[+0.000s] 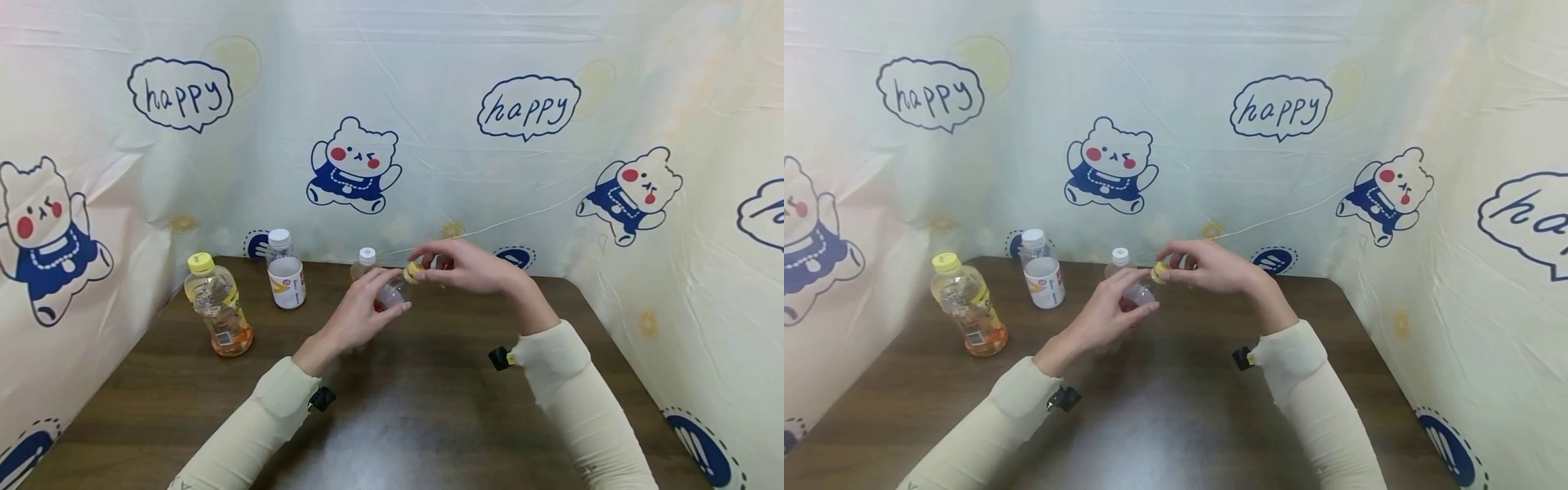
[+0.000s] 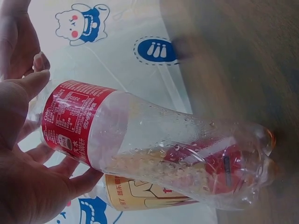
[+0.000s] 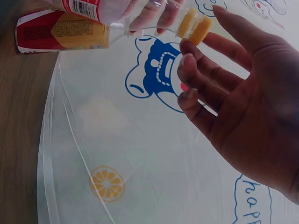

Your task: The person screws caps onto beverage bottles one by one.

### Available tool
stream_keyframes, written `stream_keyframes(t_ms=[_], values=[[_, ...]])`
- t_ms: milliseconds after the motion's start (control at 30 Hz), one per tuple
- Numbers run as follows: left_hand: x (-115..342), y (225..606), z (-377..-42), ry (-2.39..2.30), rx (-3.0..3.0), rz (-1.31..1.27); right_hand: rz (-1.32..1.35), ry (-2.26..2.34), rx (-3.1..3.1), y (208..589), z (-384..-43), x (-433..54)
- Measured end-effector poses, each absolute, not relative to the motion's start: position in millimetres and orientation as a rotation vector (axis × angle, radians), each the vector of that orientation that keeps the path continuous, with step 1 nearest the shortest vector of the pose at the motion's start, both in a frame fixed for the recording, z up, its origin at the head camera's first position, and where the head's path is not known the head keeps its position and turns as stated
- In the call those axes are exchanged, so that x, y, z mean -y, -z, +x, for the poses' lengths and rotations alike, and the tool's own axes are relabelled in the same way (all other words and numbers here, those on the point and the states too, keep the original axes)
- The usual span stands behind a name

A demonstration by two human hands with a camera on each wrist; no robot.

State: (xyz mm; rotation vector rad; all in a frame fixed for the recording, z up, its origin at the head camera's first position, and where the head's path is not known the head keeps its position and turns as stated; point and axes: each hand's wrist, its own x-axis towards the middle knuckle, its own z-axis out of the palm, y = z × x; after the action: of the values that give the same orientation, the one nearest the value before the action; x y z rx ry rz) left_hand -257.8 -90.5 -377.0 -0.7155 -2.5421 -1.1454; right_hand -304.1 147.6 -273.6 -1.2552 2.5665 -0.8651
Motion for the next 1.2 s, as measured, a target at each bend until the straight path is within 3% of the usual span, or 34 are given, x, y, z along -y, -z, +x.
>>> stream_keyframes(t_ms=[367, 567, 1200], values=[[90.9, 376.9, -257.1, 1.130, 2.536, -0.732, -1.260, 0.761, -2.771, 279.3, -304.3, -136.2], [89.6, 377.3, -257.2, 1.144, 2.523, -0.736, -1.127, 0.569, -3.016, 279.9, -304.4, -135.1], [89.8, 378.2, -257.1, 1.150, 2.528, -0.722, -1.207, 0.782, -2.582, 268.0, -299.0, -145.8]])
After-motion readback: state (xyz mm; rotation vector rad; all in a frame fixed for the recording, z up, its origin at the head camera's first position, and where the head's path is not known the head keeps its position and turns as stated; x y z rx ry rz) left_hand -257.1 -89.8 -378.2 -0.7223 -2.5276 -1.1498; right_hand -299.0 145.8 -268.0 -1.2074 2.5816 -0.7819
